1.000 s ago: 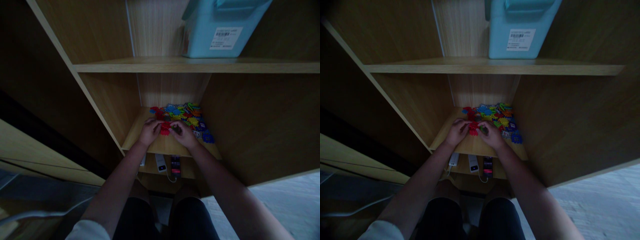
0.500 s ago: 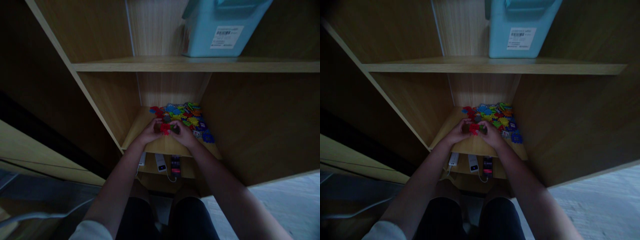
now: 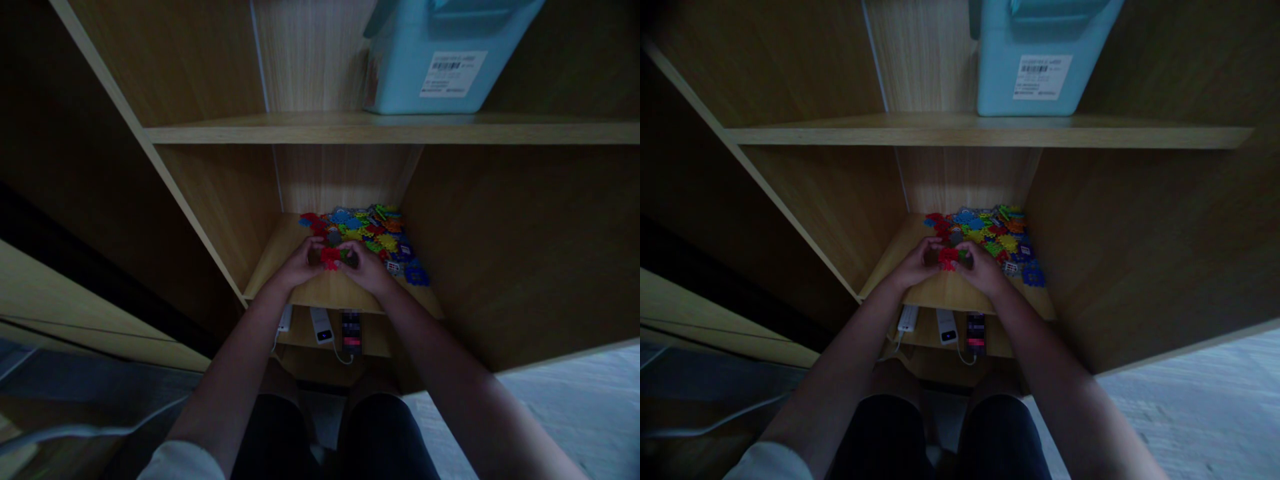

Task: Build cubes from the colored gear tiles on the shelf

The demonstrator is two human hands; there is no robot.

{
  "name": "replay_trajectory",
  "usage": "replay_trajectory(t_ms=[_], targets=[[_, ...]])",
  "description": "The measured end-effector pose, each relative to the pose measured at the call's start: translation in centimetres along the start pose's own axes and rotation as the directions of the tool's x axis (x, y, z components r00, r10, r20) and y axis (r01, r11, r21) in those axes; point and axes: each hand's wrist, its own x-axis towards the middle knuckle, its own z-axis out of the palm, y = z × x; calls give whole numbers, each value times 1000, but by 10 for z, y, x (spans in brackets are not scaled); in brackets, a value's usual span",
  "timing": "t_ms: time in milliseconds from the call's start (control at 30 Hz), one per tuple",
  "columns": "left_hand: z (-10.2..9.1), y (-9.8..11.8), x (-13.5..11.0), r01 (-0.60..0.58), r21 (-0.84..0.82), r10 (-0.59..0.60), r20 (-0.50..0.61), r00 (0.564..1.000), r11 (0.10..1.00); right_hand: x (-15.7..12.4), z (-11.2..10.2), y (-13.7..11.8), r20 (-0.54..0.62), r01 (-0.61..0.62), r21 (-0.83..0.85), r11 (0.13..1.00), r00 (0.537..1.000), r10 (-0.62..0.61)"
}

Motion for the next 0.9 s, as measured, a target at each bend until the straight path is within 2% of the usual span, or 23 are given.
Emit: replay_trajectory(t_ms=[667, 733, 800, 900], targets=[[-2, 7, 0, -7, 21, 6, 18, 1000, 1000, -1, 0, 0, -9, 30, -38, 999, 999, -30], [-2, 7, 0, -21, 14, 21, 8, 1000, 1000, 0, -3, -1, -60, 40, -86, 995, 997, -45], [-1, 6, 0, -30, -9, 30, 13, 999, 1000, 0, -7, -1, -160, 13, -195, 981, 986, -45], [-1, 5, 1, -29, -17, 29, 10, 1000, 999, -4, -11, 2, -400, -181, -390, 903, 916, 10]])
